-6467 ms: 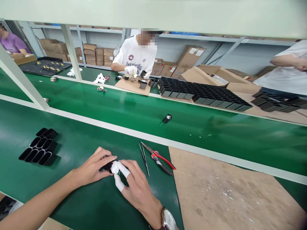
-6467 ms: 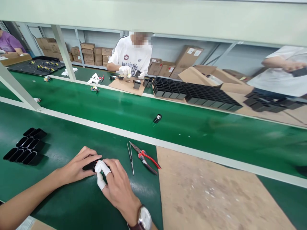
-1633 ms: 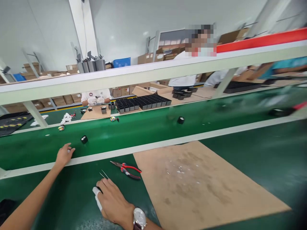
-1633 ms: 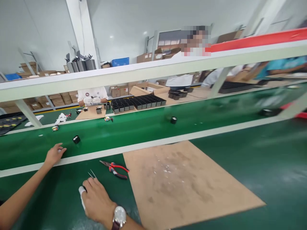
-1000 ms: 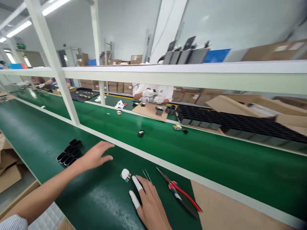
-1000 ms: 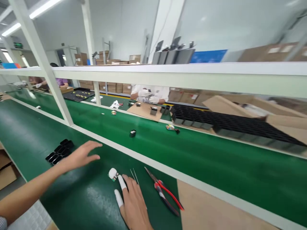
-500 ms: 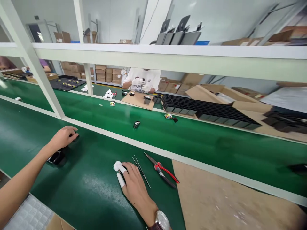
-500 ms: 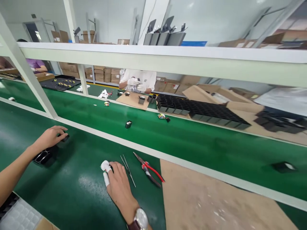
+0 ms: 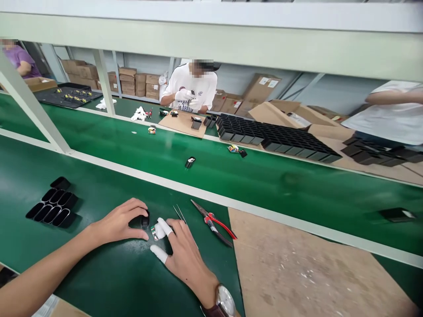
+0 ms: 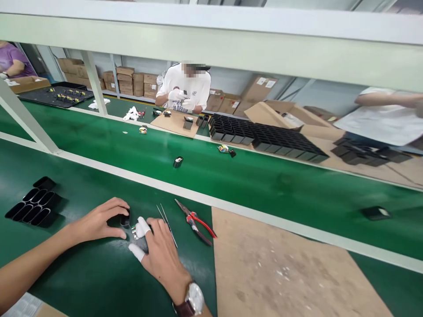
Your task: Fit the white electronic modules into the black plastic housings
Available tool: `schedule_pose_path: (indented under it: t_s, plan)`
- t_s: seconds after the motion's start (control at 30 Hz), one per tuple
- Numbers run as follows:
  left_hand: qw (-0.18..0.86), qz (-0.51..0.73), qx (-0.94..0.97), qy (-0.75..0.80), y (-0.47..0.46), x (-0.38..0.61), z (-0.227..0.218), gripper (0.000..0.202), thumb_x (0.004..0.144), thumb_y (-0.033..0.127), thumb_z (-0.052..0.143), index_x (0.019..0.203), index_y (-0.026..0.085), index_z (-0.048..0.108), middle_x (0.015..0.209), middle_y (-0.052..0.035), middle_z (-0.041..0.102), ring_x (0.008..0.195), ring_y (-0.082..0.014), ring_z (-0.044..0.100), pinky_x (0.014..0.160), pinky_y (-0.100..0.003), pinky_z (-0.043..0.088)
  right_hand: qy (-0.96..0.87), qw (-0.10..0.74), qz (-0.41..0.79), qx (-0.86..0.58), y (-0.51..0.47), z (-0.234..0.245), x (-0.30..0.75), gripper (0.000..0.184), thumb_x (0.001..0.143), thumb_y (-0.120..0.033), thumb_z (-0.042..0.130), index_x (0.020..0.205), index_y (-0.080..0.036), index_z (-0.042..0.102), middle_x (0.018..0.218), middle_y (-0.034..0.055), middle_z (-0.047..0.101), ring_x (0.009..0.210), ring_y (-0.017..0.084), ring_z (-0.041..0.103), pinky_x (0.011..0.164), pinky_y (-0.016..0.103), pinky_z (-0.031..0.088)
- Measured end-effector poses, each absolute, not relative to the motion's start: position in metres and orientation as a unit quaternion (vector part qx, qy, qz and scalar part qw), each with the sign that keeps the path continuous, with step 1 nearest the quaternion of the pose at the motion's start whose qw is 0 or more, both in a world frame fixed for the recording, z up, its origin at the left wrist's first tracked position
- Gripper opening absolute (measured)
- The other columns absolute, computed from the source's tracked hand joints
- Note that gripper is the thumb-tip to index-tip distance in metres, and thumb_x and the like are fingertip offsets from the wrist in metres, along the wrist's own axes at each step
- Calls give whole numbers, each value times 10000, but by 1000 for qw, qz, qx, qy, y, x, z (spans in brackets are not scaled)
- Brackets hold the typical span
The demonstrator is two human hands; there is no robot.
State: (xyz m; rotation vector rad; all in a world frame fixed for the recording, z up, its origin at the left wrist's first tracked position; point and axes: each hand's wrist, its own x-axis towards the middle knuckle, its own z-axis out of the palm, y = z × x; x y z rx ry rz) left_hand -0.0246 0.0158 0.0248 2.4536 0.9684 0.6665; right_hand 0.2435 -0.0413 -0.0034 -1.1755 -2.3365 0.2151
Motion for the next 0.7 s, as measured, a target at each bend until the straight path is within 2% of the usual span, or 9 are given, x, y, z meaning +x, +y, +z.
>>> schedule_pose_path:
  t_s: [0.1,0.17,0.23,0.3,0.43,0.57,0.7]
  plan:
    - [261,245,850,387,12,-32,18,689,834,510,871,1395,261,557,1411,-126,626,1289,-298,636,1092,-456,563,-877,232,121,-403,-40,2,251,534,1010,-177,565,1535,-188,465,1497,142,576,1319,323,532,1076,543,559]
    - [284,238,832,413,9,-32,12,833,796,494,904,1486,295,483,1455,-122,601,1319,-310,623,1107,-475,556,-885,222,133,-387,-38,4,256,534,1005,-102,509,1525,-222,488,1513,109,581,1338,310,530,1092,544,555]
    - [295,228,824,426,6,-28,5,892,780,479,918,1524,322,451,1472,-117,594,1326,-323,615,1105,-494,554,-886,230,131,-381,-36,3,259,524,1003,-83,509,1500,-247,524,1504,100,592,1340,308,542,1078,544,570]
    - [299,222,820,435,5,-24,0,847,832,450,883,1541,339,434,1458,-109,606,1301,-318,626,1086,-501,562,-882,252,126,-379,-34,1,259,506,1007,-98,535,1487,-257,538,1467,108,617,1327,307,563,1053,533,590]
    - [300,236,815,436,6,-20,-2,679,975,333,733,1561,359,390,1412,-86,642,1258,-282,648,1064,-481,573,-851,339,120,-384,-34,-2,254,506,1000,-114,594,1485,-232,509,1261,121,702,1184,279,639,957,485,628]
    - [310,262,826,391,3,-17,4,708,994,205,657,1598,356,319,1456,-76,628,1328,-254,606,1115,-454,545,-814,426,89,-385,-38,3,247,531,960,-55,640,1450,-220,519,1242,136,682,1136,266,644,964,497,605]
    - [313,256,843,355,-2,-10,9,788,972,113,614,1634,350,258,1501,-88,594,1374,-249,550,1125,-443,537,-814,438,58,-377,-44,10,244,573,935,-21,655,1459,-215,527,1276,157,655,1169,281,621,952,492,602]
